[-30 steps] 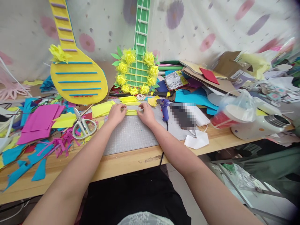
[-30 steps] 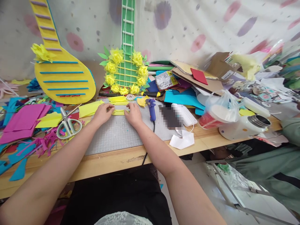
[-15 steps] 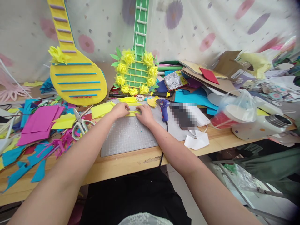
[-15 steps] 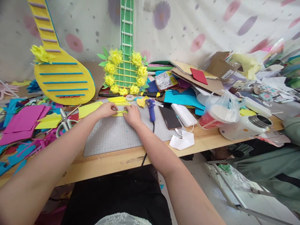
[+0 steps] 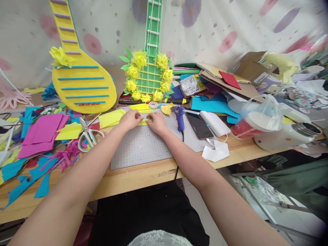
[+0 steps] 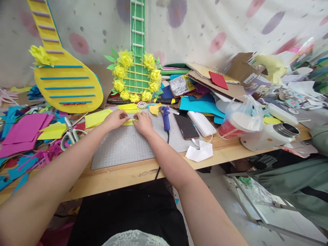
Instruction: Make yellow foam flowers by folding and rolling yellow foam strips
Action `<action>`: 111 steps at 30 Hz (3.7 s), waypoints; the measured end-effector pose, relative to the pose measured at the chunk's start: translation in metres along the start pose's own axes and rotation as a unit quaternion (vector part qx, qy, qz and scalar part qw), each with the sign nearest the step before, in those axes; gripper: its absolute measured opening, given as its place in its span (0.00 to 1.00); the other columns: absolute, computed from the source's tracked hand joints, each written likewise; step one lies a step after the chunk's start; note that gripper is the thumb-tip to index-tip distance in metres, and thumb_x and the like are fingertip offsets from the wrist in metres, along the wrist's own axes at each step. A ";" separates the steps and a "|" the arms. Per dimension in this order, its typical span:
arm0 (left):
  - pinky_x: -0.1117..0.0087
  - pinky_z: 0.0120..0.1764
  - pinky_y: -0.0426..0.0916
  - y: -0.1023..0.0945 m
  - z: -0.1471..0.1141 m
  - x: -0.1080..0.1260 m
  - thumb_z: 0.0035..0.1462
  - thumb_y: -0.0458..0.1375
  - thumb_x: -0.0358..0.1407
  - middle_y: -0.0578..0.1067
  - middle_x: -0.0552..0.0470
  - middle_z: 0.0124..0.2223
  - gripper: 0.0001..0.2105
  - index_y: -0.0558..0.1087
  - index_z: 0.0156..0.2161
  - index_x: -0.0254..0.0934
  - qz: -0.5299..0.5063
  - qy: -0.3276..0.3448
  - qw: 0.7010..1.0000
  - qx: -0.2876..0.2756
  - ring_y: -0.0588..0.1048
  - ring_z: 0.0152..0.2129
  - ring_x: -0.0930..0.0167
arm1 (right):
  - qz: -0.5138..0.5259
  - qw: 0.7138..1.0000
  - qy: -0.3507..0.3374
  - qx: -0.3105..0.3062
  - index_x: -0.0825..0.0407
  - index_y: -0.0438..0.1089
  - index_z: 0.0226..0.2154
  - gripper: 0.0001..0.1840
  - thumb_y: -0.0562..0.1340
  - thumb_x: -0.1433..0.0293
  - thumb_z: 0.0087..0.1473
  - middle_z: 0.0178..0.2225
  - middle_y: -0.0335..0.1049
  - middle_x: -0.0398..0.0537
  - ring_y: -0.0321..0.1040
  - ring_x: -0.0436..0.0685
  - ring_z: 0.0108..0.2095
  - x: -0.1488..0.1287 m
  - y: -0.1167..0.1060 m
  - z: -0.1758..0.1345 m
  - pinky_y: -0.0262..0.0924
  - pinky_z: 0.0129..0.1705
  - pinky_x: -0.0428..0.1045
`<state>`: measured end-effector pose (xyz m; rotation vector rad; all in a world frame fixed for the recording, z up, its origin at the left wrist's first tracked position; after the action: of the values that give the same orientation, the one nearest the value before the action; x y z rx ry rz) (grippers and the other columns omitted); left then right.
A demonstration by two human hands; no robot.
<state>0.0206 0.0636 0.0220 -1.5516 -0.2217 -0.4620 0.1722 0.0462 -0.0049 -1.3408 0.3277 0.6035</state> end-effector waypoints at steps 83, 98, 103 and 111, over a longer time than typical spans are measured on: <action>0.72 0.29 0.69 -0.012 -0.042 -0.009 0.29 0.69 0.45 0.78 0.50 0.31 0.24 0.77 0.34 0.34 -0.409 -0.084 0.903 -0.102 0.75 0.30 0.69 | 0.475 0.878 0.063 -0.017 0.49 0.58 0.33 0.16 0.63 0.68 0.39 0.23 0.62 0.34 0.64 0.47 0.27 0.008 -0.004 0.002 0.60 0.37 0.48; 0.69 0.36 0.71 0.017 -0.043 0.001 0.38 0.66 0.47 0.77 0.53 0.25 0.17 0.76 0.28 0.34 -0.478 -0.107 0.870 -0.049 0.75 0.26 0.71 | 0.537 0.836 0.060 -0.091 0.49 0.56 0.39 0.29 0.69 0.62 0.36 0.26 0.67 0.36 0.66 0.49 0.27 -0.017 0.004 -0.007 0.60 0.32 0.47; 0.68 0.37 0.71 0.020 -0.045 0.001 0.40 0.66 0.43 0.77 0.54 0.24 0.13 0.75 0.27 0.34 -0.488 -0.127 0.862 -0.055 0.76 0.26 0.71 | 0.515 0.850 0.108 -0.033 0.50 0.58 0.36 0.28 0.70 0.62 0.32 0.19 0.62 0.31 0.62 0.47 0.22 -0.018 0.010 -0.005 0.58 0.29 0.46; 0.66 0.39 0.72 0.020 -0.046 0.000 0.37 0.68 0.42 0.76 0.54 0.23 0.14 0.73 0.26 0.33 -0.500 -0.150 0.849 -0.078 0.77 0.26 0.70 | 0.512 0.848 0.135 0.014 0.49 0.58 0.34 0.23 0.68 0.64 0.36 0.23 0.70 0.36 0.67 0.49 0.25 -0.011 0.010 -0.001 0.63 0.34 0.48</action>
<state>0.0224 0.0174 0.0033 -1.5693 -1.3013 -1.0622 0.1578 0.0444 -0.0072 -1.1455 1.3261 1.2808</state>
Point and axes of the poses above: each hand's wrist, its own z-axis towards the middle knuckle, its own y-axis out of the palm, x = y × z, the point moved 2 cm from there along z, towards the middle knuckle
